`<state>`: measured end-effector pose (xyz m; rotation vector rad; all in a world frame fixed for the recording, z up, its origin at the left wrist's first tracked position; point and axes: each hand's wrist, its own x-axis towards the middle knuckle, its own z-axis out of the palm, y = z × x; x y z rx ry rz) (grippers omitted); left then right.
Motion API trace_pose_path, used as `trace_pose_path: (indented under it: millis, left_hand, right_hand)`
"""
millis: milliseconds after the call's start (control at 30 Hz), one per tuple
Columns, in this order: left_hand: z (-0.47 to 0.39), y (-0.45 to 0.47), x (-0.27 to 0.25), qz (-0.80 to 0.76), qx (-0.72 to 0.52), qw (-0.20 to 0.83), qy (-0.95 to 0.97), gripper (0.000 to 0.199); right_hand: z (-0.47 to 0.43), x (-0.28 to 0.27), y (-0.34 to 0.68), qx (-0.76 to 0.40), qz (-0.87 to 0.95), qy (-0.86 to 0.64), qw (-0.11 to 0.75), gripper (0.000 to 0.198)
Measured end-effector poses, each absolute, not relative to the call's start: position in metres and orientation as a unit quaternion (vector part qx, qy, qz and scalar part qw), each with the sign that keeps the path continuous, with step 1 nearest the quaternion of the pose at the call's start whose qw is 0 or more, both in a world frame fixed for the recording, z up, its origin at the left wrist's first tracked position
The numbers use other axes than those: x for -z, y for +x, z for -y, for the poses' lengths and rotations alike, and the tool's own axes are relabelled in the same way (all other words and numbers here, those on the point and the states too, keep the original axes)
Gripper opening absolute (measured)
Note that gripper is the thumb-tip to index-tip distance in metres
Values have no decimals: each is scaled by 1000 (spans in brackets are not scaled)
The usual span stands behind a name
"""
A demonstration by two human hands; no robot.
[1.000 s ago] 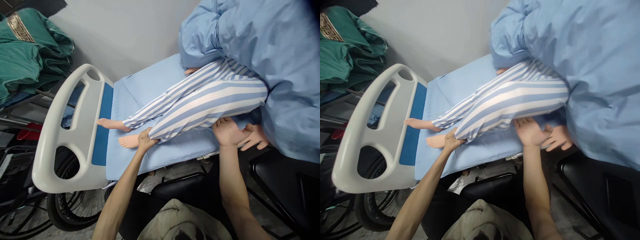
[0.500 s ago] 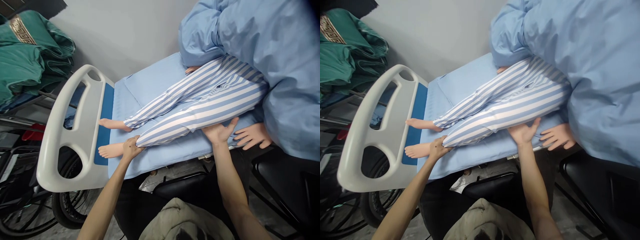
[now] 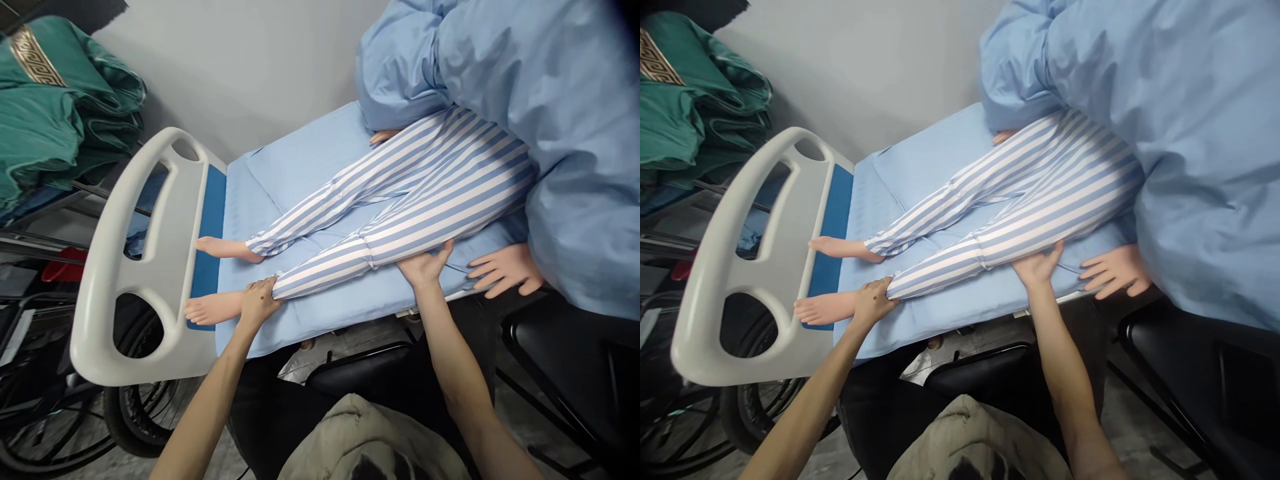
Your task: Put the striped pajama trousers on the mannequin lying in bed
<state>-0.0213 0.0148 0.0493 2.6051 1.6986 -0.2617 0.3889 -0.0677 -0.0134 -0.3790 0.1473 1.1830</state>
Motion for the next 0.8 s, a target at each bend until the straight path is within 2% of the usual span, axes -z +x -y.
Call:
trace_pose_path:
  millis: [267,467,600,800]
  left_hand:
    - [-15,-22,-53,-545,105,19,832,56]
    - [-12,-15,-53,-559,58,-6,827,50]
    - [-13,-12,-55,-574,24,-15,818,49]
    - [-20,10,-56,-575,-15,26,818,40]
  right_hand:
    - [66,17,391,-553,-68,-211,803,64]
    - [69,17,391,-548,-67,-178,815,59]
    - [73,4,389,-550,-49,-154,820,61]
    - [81,-31,392,-552,-8,-74,831,62]
